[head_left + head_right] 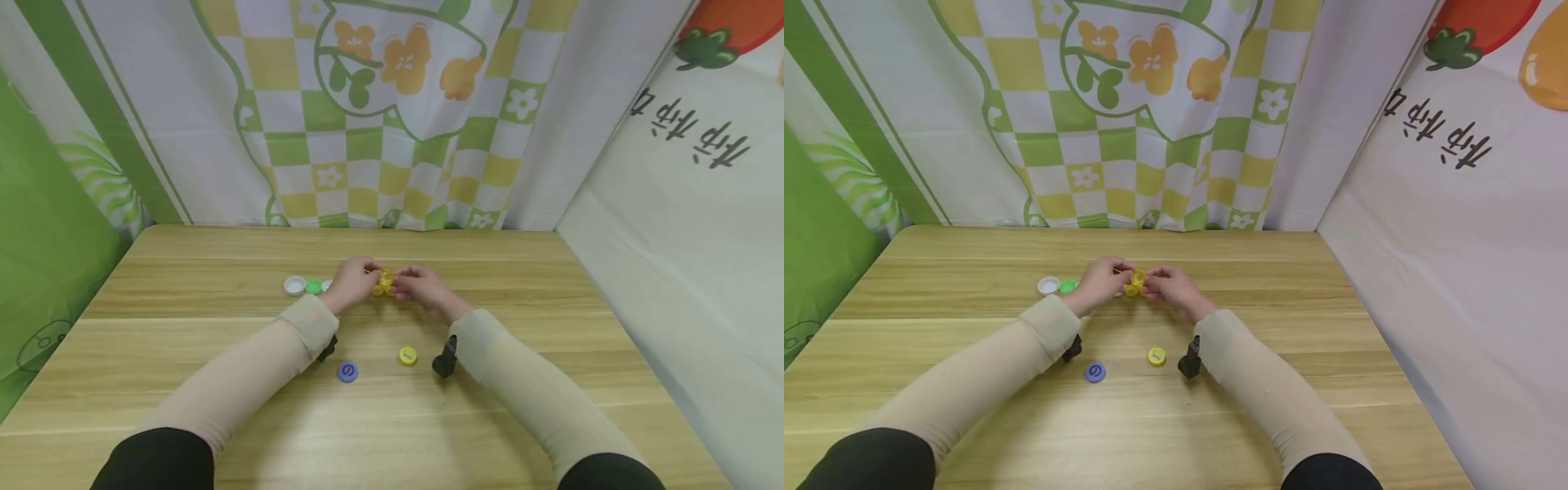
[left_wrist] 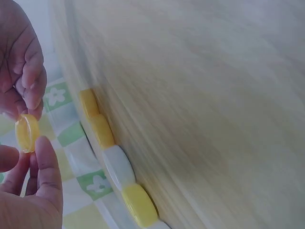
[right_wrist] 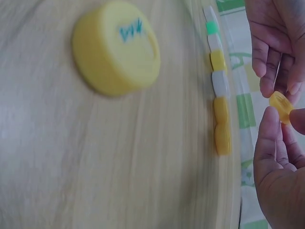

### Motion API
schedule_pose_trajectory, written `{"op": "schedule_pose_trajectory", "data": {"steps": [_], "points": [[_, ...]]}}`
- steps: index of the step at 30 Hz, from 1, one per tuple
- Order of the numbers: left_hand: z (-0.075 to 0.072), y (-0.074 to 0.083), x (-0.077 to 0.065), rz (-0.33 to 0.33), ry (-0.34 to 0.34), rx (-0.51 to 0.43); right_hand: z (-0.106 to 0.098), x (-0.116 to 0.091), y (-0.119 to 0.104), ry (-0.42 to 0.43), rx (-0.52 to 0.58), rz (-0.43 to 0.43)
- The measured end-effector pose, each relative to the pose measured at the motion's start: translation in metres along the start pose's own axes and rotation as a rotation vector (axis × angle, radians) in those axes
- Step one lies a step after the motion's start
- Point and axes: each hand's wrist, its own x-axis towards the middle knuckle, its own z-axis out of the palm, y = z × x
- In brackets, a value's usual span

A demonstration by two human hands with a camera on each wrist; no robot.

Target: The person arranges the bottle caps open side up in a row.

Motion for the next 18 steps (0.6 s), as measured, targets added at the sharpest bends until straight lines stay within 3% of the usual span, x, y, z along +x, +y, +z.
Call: {"op": "schedule_pose_trajectory", "data": {"steps": [9, 18], "points": [[0.012, 0.012, 0.005, -0.058, -0.05, -0.023, -0.014, 0.002, 0.005, 0.031, 0.002, 0.003], [0.021, 0.012, 0.014, -0.142, -0.115, -0.253, -0.025, 0.006, 0.013, 0.069, 0.001, 0.01]]}}
